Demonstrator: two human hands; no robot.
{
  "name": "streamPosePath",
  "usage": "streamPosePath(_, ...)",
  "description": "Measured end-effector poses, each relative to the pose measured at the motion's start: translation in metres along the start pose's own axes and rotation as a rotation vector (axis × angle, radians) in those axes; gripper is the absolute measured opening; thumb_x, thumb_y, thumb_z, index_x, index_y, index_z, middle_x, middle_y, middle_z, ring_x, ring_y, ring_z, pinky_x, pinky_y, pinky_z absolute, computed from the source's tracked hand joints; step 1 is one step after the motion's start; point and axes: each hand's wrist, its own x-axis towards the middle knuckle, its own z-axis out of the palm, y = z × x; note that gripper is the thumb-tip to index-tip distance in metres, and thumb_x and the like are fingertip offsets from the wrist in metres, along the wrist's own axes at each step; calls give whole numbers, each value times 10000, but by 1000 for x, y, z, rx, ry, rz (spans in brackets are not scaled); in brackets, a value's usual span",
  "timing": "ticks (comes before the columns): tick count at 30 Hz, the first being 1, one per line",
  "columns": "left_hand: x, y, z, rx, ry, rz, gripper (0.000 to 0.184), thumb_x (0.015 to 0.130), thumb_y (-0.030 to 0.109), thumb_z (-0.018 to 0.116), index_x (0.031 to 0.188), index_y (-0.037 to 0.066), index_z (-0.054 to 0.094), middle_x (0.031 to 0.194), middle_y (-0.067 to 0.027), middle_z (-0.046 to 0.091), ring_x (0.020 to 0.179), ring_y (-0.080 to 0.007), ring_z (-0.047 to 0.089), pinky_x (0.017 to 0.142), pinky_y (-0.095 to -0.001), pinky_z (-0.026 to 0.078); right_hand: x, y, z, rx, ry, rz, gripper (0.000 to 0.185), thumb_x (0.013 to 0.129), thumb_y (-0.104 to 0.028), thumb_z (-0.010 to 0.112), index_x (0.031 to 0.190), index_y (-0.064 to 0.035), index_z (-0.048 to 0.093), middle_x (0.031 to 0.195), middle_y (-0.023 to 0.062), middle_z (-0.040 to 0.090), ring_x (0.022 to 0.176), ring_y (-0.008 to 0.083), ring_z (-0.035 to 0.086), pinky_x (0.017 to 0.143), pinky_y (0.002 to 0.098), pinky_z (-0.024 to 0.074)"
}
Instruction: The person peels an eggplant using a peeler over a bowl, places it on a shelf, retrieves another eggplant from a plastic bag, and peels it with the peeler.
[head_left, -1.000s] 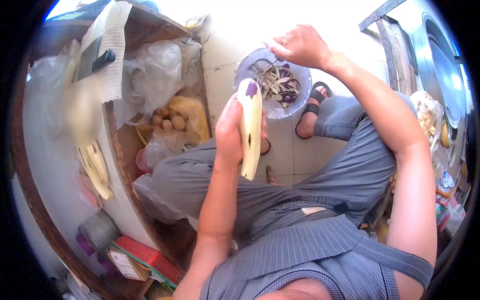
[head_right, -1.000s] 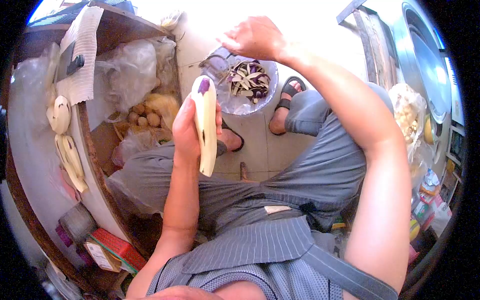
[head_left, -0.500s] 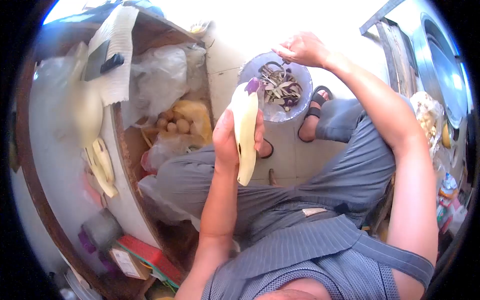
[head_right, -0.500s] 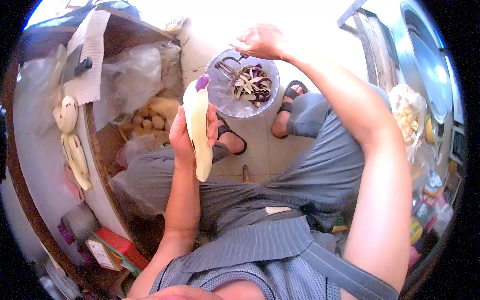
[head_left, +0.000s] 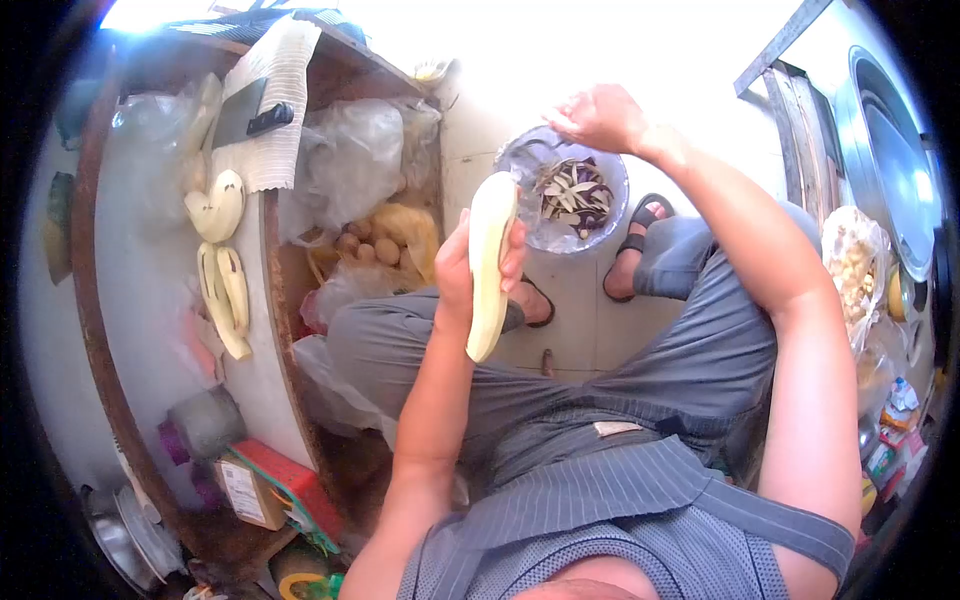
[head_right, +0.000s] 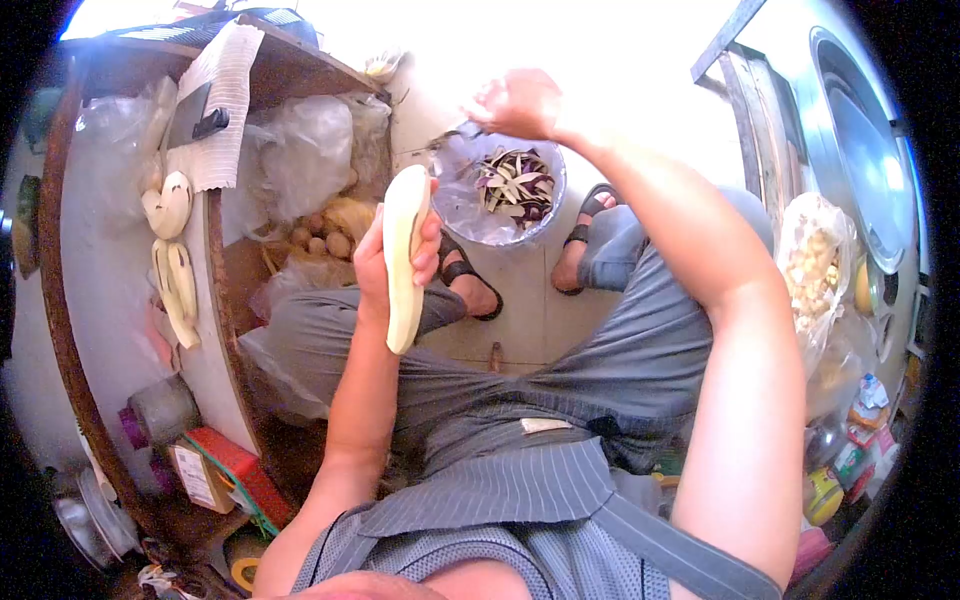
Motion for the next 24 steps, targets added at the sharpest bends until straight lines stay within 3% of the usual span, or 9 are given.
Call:
streamPosePath(2, -3, 2, -3, -131, -52, -27, 614, 1070, 419, 286, 1509, -8, 244, 989, -150, 552, 631, -145, 508, 451, -252, 435, -10, 25, 4, -136, -322, 183, 257, 958, -271, 526, 945, -95, 713, 733, 110, 682, 632, 319, 673, 573, 423, 549)
streamPosePath(7, -1, -5, -10, -127, 33, 3, 590, 1062, 433, 316, 1456, -5, 334, 1003, -155, 551, 690, -178, 534, 471, -262, 455, -11, 4, -14, -315, -39, -81, 258, 883, -195, 581, 1116, -157, 684, 697, 66, 668, 599, 263, 672, 455, 395, 511)
streamPosePath(9, -1, -14, -7, -155, 88, -20, 575, 1060, 437, 325, 1420, -7, 389, 1006, -155, 552, 716, -195, 548, 481, -265, 461, -10, -9, -22, -257, 144, -247, 230, 900, -188, 584, 1101, -167, 694, 670, 71, 660, 561, 257, 658, 445, 391, 498)
streamPosePath(11, 2, -15, -6, -148, 153, -59, 533, 1050, 449, 354, 1310, 7, 498, 1015, -160, 564, 761, -234, 566, 513, -278, 478, -7, -33, -32, -217, 86, -189, 180, 931, -235, 583, 1005, -154, 725, 657, 83, 657, 528, 262, 637, 449, 410, 486)
streamPosePath(14, 6, -23, -11, -47, 179, -44, 502, 1034, 464, 396, 1213, 29, 574, 948, -155, 598, 751, -253, 578, 555, -312, 502, -5, -65, -47, 87, -100, 100, 418, 999, -387, 464, 785, -127, 712, 701, 115, 683, 671, 317, 683, 583, 441, 541)
streamPosePath(17, 6, -27, -16, -42, 185, -43, 497, 1033, 464, 403, 1180, 31, 599, 878, -153, 619, 726, -268, 587, 563, -345, 492, -7, -80, -44, 144, -53, -56, 429, 995, -370, 471, 750, -96, 691, 703, 121, 684, 666, 319, 682, 584, 442, 540)
streamPosePath(18, 6, -28, -13, -65, 182, -52, 499, 1034, 463, 400, 1181, 29, 598, 892, -159, 623, 721, -270, 584, 557, -345, 474, -8, -85, -39, 121, 89, -164, 342, 962, -293, 550, 738, -88, 708, 646, 104, 648, 554, 272, 633, 542, 388, 512)
streamPosePath(21, 3, -29, -2, -30, 294, -56, 509, 1037, 464, 385, 1180, 24, 598, 887, -158, 613, 687, -253, 547, 535, -336, 420, -8, -79, -35, 88, 37, -160, 431, 984, -354, 481, 701, -94, 678, 691, 110, 682, 651, 307, 683, 574, 436, 539)
streamPosePath(24, -5, -25, 1, -79, 187, -55, 485, 1051, 457, 344, 1048, 41, 594, 819, -126, 603, 637, -234, 549, 553, -335, 424, -5, -46, -37, 3, -96, 16, 386, 979, -355, 495, 747, -133, 709, 691, 86, 686, 634, 303, 682, 567, 433, 544)
